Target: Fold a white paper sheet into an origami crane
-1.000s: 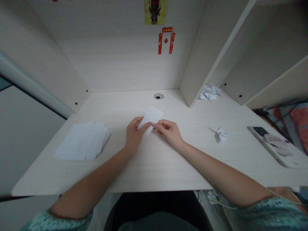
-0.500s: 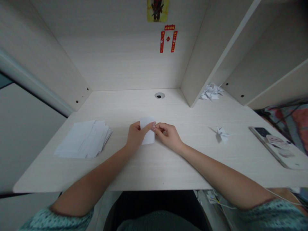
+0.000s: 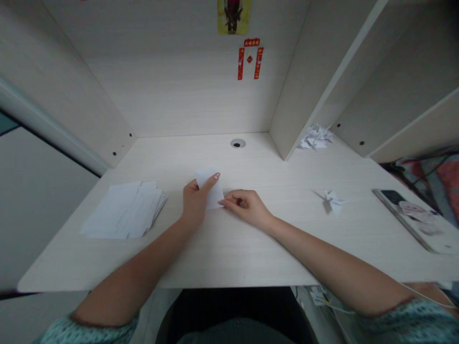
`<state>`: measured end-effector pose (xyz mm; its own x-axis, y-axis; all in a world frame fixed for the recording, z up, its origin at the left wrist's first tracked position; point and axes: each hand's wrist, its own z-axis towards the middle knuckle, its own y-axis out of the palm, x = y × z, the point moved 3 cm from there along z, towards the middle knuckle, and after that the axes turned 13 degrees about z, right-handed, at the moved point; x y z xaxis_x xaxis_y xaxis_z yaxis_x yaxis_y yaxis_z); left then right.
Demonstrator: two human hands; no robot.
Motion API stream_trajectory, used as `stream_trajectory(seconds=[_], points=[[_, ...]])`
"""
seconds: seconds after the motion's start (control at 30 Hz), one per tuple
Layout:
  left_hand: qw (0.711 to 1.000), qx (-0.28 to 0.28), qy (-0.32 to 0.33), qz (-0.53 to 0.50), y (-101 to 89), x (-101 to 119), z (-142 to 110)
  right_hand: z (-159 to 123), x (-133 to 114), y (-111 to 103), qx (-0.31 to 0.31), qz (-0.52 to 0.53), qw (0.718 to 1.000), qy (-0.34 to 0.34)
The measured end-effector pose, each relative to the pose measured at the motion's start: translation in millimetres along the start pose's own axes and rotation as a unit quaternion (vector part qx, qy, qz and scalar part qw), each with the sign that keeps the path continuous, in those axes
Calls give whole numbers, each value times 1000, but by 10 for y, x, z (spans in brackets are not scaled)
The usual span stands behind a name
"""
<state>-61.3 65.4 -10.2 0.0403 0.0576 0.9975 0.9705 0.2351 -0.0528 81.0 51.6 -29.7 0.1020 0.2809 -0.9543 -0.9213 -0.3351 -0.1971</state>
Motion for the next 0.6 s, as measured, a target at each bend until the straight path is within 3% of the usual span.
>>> stream_trajectory(seconds=[0.6], points=[[997,-6,-14,-70,29,17,3,-10,-101,-39,-16,-23,999,-24]])
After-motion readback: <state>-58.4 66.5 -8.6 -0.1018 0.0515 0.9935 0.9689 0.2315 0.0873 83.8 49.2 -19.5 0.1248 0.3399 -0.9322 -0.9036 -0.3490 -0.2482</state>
